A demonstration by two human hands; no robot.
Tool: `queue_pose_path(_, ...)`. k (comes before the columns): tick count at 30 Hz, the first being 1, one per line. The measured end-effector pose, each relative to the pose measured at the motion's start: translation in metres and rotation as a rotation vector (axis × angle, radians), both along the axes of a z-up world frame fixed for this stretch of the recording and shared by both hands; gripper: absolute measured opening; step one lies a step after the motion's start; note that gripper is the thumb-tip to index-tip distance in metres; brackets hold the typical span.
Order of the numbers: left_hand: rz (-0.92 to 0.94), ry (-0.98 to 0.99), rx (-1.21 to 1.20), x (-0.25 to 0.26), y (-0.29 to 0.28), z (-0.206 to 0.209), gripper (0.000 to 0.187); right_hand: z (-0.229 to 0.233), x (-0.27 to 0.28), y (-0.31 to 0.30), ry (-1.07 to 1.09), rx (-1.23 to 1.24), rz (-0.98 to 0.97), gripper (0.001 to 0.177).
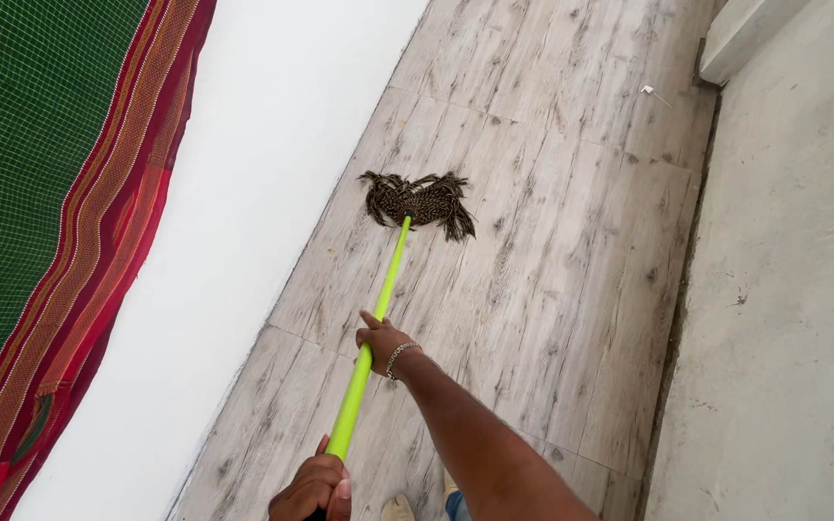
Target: The person mops a light-colored tiled floor using a string mop with a bright green handle. They move the mop back and forth along the wall and near a shoe rack and a woven mat.
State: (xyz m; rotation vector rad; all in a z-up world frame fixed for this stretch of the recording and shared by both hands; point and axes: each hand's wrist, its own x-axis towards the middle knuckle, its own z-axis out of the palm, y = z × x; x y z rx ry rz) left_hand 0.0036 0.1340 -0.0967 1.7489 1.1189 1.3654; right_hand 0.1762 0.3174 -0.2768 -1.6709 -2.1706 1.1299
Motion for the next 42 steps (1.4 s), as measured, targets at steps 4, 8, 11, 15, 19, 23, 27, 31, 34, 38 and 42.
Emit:
queue_pose_path(4, -0.024, -0.018, 0.001, -0.007, 0.008, 0.013, 0.04, 0.003, -0.011, 0.004, -0.056, 0.032, 0.063, 0.026)
queue_pose_path(8, -0.108, -0.002, -0.09, 0.021, 0.031, 0.044, 0.035, 0.011, 0.027, 0.01, -0.105, 0.103, 0.001, 0.025)
queue_pose_path(11, -0.217, -0.004, -0.117, 0.051, 0.054, 0.058, 0.027, 0.026, 0.073, 0.007, -0.116, 0.085, -0.157, 0.023)
queue_pose_path(15, -0.36, -0.135, -0.093, 0.092, 0.057, 0.065, 0.025, 0.034, 0.139, -0.022, -0.132, 0.15, -0.304, 0.022)
queue_pose_path(19, -0.495, -0.194, -0.155, 0.104, 0.035, 0.065, 0.026, 0.02, 0.181, -0.076, -0.218, 0.135, -0.466, 0.025)
queue_pose_path(23, -0.57, -0.25, -0.232, 0.075, -0.001, 0.058, 0.029, -0.015, 0.167, -0.146, -0.249, 0.262, -0.637, 0.024)
queue_pose_path(27, -0.503, -0.25, -0.254, -0.014, -0.035, 0.056, 0.022, -0.046, 0.088, -0.178, -0.195, 0.182, -0.712, 0.021)
queue_pose_path(31, -0.332, -0.239, -0.269, -0.117, -0.073, 0.05, 0.022, -0.063, -0.031, -0.183, -0.055, 0.236, -0.659, 0.018)
queue_pose_path(34, -0.212, -0.232, -0.243, -0.187, -0.105, 0.042, 0.027, -0.06, -0.12, -0.179, 0.013, 0.213, -0.522, 0.018)
queue_pose_path(38, -0.029, -0.164, -0.203, -0.26, -0.136, 0.035, 0.032, -0.038, -0.228, -0.165, 0.018, 0.057, -0.295, 0.025)
queue_pose_path(42, 0.102, -0.102, -0.109, -0.314, -0.159, 0.041, 0.027, -0.016, -0.324, -0.159, -0.036, 0.06, -0.01, 0.032)
